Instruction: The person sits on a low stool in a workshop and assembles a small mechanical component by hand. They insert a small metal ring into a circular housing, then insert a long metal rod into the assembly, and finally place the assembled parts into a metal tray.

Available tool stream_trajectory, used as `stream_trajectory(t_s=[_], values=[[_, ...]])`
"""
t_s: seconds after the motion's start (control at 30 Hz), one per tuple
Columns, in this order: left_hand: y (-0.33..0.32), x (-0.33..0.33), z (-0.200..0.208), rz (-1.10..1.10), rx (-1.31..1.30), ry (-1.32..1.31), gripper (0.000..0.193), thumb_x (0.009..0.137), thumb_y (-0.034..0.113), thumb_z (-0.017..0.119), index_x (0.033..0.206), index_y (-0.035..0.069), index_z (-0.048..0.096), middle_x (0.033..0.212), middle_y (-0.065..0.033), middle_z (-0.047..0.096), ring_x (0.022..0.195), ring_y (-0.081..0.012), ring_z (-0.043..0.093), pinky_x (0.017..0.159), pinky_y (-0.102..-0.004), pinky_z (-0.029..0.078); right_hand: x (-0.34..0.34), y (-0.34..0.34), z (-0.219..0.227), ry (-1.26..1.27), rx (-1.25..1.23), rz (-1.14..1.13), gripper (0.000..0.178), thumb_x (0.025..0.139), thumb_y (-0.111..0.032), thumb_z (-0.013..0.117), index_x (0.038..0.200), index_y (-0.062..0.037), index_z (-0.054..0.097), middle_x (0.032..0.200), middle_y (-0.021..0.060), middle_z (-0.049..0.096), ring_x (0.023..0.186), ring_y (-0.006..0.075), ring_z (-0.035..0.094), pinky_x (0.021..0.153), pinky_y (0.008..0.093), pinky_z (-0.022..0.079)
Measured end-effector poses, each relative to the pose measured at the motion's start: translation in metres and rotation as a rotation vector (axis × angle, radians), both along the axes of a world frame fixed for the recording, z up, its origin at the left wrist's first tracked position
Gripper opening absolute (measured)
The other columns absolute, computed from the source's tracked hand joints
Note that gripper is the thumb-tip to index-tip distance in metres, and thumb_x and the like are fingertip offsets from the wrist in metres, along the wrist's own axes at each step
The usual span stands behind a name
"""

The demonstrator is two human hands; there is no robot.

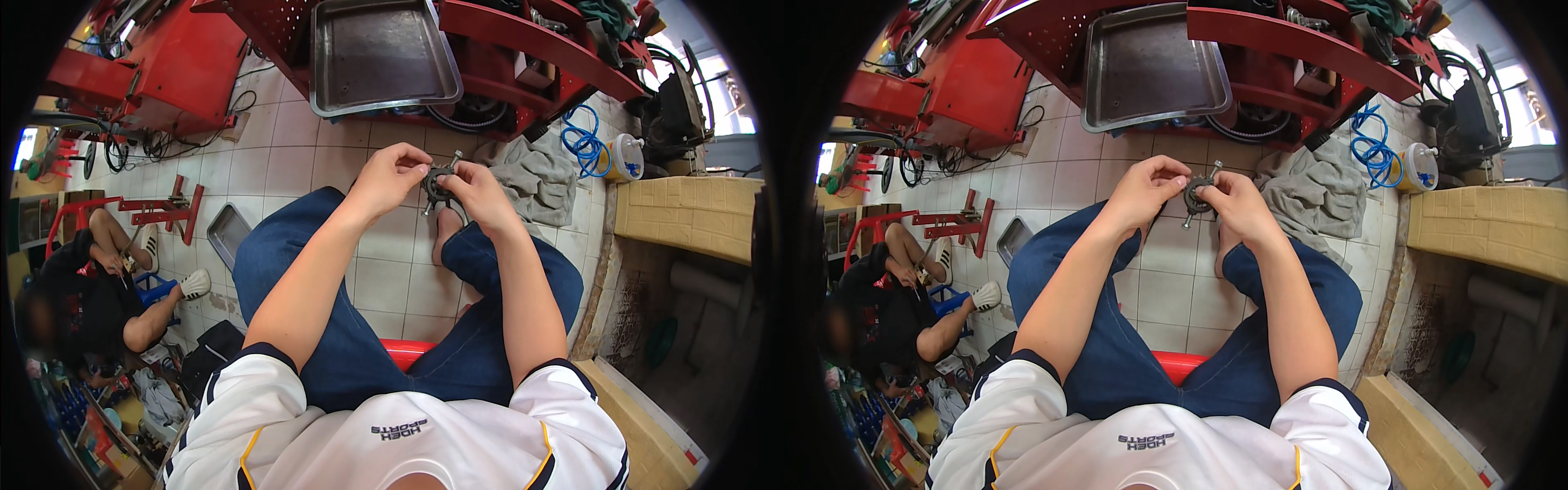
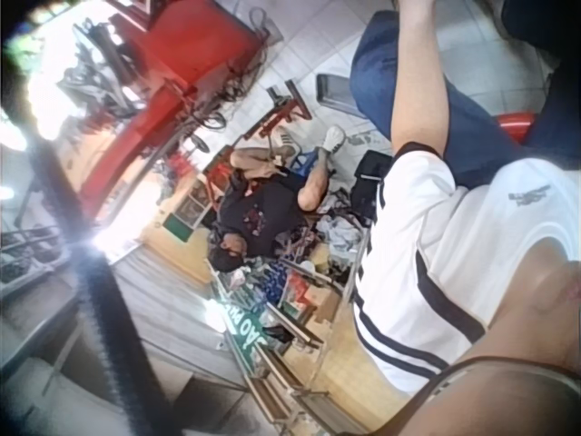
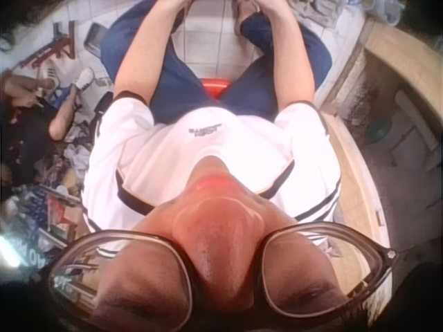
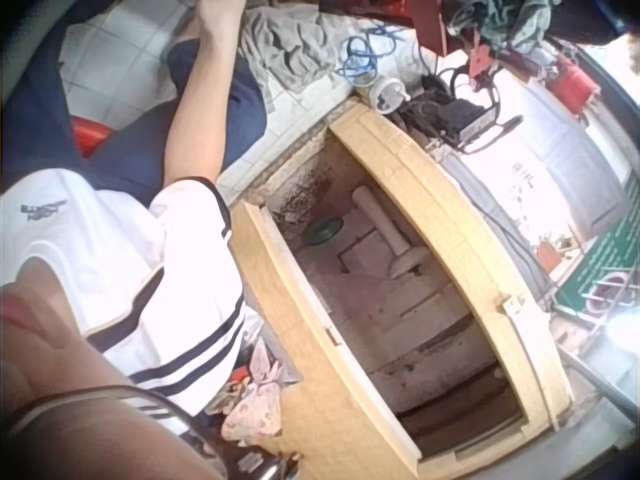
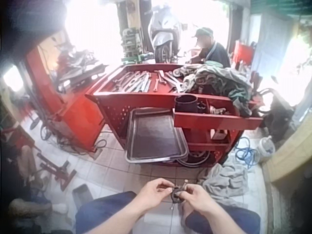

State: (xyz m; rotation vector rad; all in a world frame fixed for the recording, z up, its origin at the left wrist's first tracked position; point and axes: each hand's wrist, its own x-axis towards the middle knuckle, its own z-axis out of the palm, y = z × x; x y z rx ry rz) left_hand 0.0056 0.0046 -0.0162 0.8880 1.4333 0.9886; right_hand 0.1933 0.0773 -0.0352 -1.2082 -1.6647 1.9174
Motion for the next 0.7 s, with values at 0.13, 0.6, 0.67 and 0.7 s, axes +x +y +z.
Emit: stream_trajectory(t_s=[0.13, 0.6, 0.67, 0.7], values=[[0.001, 0.003, 0.004, 0.106, 0.11, -0.093, 0.021, 0.096, 0.008, 0.067, 0.115, -0.001, 0.065, 0.11, -0.0077, 0.068, 0.103, -0.0145, 0.064, 0.091, -0.0279, 0.049, 0.002, -0.004, 0.002, -0.013, -0.011, -0.023, 0.02, 0.092, -0.016, 0.069, 0.081, -0.0005, 0.061, 0.076, -0.0025, 0.056, 0.073, 0.0067, 0.047, 0.065, 0.026, 0.039], [0.004, 0.002, 0.001, 0.095, -0.084, -0.042, 0.023, 0.092, -0.001, 0.064, 0.114, -0.001, 0.062, 0.108, -0.0076, 0.067, 0.107, -0.0138, 0.062, 0.091, -0.0276, 0.05, 0.001, -0.002, 0.008, -0.005, -0.009, -0.014, 0.02, 0.092, -0.017, 0.069, 0.084, 0.0008, 0.064, 0.077, -0.0017, 0.059, 0.074, 0.0069, 0.048, 0.067, 0.0257, 0.04], [0.002, 0.002, -0.003, 0.076, -0.051, -0.099, 0.025, 0.091, -0.001, 0.065, 0.116, -0.001, 0.062, 0.11, -0.0081, 0.067, 0.107, -0.0143, 0.062, 0.092, -0.0277, 0.05, 0.0, -0.003, 0.009, 0.004, 0.0, -0.011, 0.02, 0.092, -0.017, 0.069, 0.082, 0.0004, 0.063, 0.076, -0.0019, 0.058, 0.073, 0.0067, 0.048, 0.067, 0.0257, 0.04], [0.0, 0.002, -0.004, 0.085, 0.015, -0.145, 0.025, 0.092, 0.001, 0.065, 0.116, -0.001, 0.061, 0.11, -0.0085, 0.066, 0.106, -0.0145, 0.062, 0.092, -0.0276, 0.05, 0.0, -0.003, 0.009, -0.008, 0.003, -0.012, 0.02, 0.092, -0.016, 0.069, 0.082, 0.0003, 0.063, 0.076, -0.002, 0.058, 0.073, 0.0066, 0.048, 0.066, 0.0258, 0.039]])
